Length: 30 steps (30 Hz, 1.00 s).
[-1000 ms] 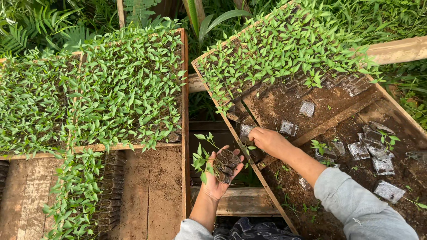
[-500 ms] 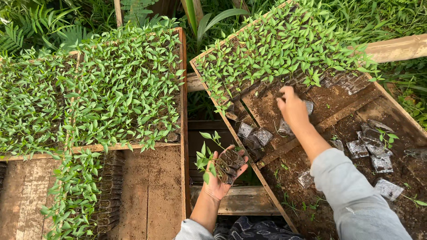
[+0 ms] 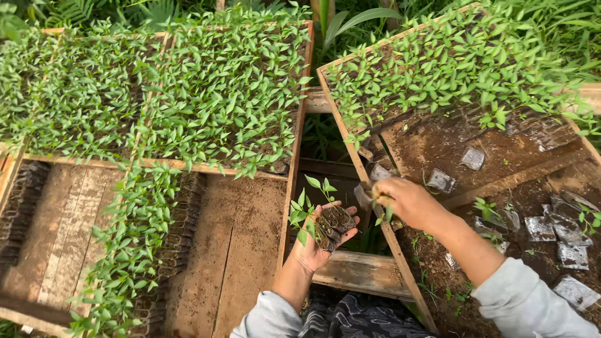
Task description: The person picks up small seedlings from a wooden tray filled with soil and places them into an adjacent empty wooden tray. The person handles the seedlings by hand, carefully arranging them in rows within the new tray.
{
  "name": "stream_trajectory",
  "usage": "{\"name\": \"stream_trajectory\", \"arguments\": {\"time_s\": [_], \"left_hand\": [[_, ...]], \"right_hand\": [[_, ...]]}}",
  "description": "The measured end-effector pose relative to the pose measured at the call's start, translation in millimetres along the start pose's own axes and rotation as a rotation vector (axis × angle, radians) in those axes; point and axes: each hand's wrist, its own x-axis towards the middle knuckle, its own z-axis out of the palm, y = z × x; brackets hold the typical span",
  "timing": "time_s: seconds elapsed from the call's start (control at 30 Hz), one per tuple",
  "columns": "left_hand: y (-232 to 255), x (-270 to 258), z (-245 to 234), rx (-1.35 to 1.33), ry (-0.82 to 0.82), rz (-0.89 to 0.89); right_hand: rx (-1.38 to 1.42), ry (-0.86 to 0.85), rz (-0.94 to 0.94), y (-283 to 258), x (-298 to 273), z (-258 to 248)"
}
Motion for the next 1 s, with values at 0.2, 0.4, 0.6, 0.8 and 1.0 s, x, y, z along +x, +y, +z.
{"name": "stream_trajectory", "arguments": {"time_s": [0.2, 0.4, 0.6, 0.8, 1.0], "left_hand": [[13, -54, -40, 0.007, 0.024, 0.179], [47, -117, -103, -0.1, 0.153, 0.292], [80, -186, -164, -0.092, 0.402, 0.451], [147, -260, -210, 0.219, 0.527, 0.511], [153, -310, -190, 0.252, 0.584, 0.48]], "right_hand": [[0.062, -0.35, -0.094, -113, 0, 16], [0.292, -0.315, 0.079, -182, 5, 118], [0.233, -0.401, 0.058, -277, 10, 231], [0.419, -0.136, -0.146, -324, 38, 342], [0.334, 0.055, -0.16, -352, 73, 400]]}}
